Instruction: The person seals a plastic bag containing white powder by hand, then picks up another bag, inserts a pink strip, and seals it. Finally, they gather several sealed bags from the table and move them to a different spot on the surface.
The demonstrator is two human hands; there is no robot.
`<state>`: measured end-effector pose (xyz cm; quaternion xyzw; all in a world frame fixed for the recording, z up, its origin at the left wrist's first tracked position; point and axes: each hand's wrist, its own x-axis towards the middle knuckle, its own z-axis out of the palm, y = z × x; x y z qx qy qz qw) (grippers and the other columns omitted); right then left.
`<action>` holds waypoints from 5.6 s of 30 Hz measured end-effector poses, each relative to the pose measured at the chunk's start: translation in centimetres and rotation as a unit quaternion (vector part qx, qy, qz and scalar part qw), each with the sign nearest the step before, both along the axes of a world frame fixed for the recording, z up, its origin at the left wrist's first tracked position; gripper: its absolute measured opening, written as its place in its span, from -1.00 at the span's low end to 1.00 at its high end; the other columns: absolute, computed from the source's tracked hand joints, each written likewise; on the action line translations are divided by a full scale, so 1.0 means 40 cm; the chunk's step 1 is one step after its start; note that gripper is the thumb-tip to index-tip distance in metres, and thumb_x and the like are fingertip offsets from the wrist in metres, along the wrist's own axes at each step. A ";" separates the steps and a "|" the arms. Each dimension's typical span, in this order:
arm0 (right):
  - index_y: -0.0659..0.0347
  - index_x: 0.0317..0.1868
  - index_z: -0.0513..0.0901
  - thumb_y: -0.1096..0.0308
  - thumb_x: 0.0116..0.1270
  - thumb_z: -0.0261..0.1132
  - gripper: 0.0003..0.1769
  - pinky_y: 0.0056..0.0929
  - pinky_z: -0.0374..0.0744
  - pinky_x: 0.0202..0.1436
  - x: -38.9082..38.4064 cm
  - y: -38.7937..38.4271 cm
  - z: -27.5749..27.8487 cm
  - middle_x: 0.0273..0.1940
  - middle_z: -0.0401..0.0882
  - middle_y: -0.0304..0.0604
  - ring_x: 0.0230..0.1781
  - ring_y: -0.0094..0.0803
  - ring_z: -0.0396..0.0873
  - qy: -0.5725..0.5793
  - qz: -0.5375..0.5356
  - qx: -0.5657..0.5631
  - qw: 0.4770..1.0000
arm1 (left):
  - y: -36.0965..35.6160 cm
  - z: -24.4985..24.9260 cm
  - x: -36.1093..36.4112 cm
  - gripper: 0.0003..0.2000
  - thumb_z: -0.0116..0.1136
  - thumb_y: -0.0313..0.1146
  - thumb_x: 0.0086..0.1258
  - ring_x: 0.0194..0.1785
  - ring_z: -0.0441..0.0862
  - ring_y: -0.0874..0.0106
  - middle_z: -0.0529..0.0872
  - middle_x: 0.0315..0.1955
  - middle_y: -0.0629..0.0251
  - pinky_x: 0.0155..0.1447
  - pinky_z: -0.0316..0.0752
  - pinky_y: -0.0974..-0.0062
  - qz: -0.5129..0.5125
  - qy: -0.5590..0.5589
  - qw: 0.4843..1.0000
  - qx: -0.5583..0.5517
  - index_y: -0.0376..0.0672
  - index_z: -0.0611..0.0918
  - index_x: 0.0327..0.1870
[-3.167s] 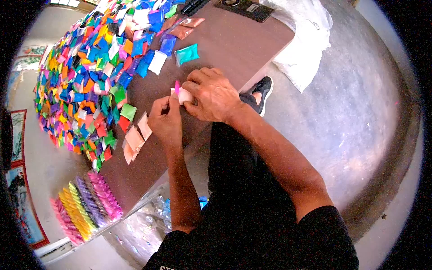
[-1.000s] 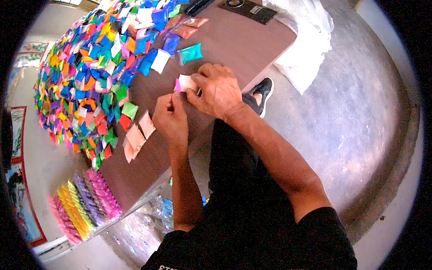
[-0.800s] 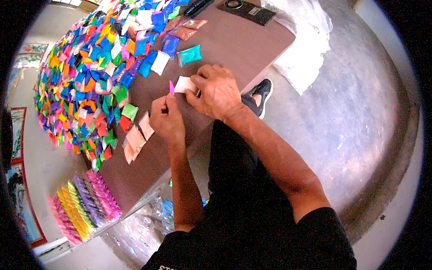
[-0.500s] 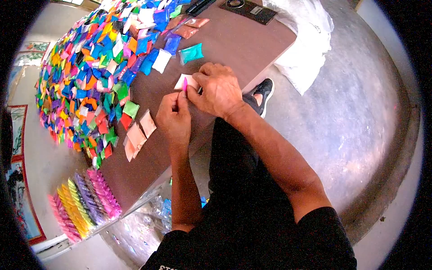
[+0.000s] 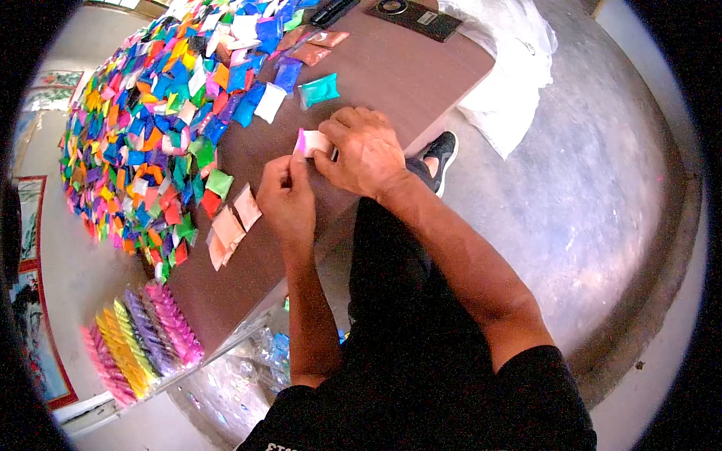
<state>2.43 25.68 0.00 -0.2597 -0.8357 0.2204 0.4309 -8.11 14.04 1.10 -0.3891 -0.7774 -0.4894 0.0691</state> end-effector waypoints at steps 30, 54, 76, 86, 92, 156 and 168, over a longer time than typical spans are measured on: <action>0.10 -0.15 0.82 0.39 0.17 0.50 -0.79 -0.17 0.56 0.08 0.011 0.012 -0.017 -0.09 0.75 -0.23 -0.05 -0.21 0.68 -0.011 0.063 0.014 0.998 | 0.009 -0.019 -0.009 -0.86 0.38 -0.42 0.46 -0.41 0.54 0.60 0.68 -0.48 0.40 -0.27 0.48 0.53 -0.043 -0.008 0.999 -0.013 -0.28 0.70 -0.30; 0.07 -0.17 0.80 0.56 0.14 0.41 -0.75 -0.19 0.56 0.07 0.011 0.016 -0.021 -0.06 0.76 -0.28 0.00 -0.23 0.68 -0.009 0.074 0.024 0.997 | 0.012 -0.037 -0.038 -0.84 0.42 -0.37 0.39 -0.44 0.63 0.53 0.73 -0.51 0.27 -0.27 0.54 0.49 0.012 -0.075 0.997 -0.014 -0.29 0.73 -0.31; 0.10 -0.21 0.76 0.52 0.13 0.36 -0.78 -0.18 0.60 0.08 0.000 0.015 -0.021 -0.07 0.73 -0.22 -0.02 -0.14 0.67 -0.004 0.081 0.031 0.996 | 0.022 0.002 -0.090 -0.80 0.42 -0.33 0.36 -0.42 0.62 0.60 0.76 -0.52 0.34 -0.27 0.52 0.53 -0.009 -0.119 0.990 -0.080 -0.33 0.77 -0.34; 0.19 -0.26 0.76 0.55 0.23 0.36 -0.90 -0.15 0.69 -0.05 -0.008 0.004 -0.001 -0.15 0.75 -0.09 -0.16 -0.01 0.73 0.018 0.078 -0.014 0.997 | -0.034 0.014 -0.059 -0.84 0.38 -0.35 0.42 -0.40 0.62 0.50 0.74 -0.46 0.22 -0.24 0.53 0.44 0.015 -0.042 0.999 0.000 -0.29 0.73 -0.26; 0.20 -0.15 0.80 0.36 0.20 0.48 -0.79 -0.20 0.69 0.01 0.002 -0.009 0.020 -0.08 0.75 0.02 -0.10 -0.02 0.75 0.010 0.069 -0.041 0.997 | -0.184 0.156 -0.133 -0.93 0.40 -0.43 0.43 -0.35 0.53 0.68 0.68 -0.45 0.48 -0.26 0.47 0.56 0.106 -0.035 0.988 0.110 -0.22 0.76 -0.25; 0.25 0.02 0.74 0.45 0.29 0.51 -0.70 -0.17 0.72 0.13 -0.239 -0.294 0.055 0.15 0.67 0.05 0.09 0.01 0.72 -0.075 0.239 -0.043 0.967 | -0.494 0.003 -0.562 -0.78 0.41 -0.33 0.43 -0.30 0.71 0.48 0.80 -0.40 0.18 -0.16 0.59 0.42 0.248 -0.062 0.967 0.016 -0.36 0.76 -0.18; 0.21 0.03 0.73 0.40 0.29 0.52 -0.69 -0.17 0.73 0.09 -0.261 -0.250 0.085 0.06 0.71 0.06 0.04 0.04 0.74 -0.026 0.226 -0.042 0.973 | -0.486 0.010 -0.553 -0.80 0.40 -0.35 0.44 -0.31 0.69 0.49 0.79 -0.41 0.17 -0.16 0.58 0.42 0.240 -0.052 0.969 0.016 -0.35 0.76 -0.18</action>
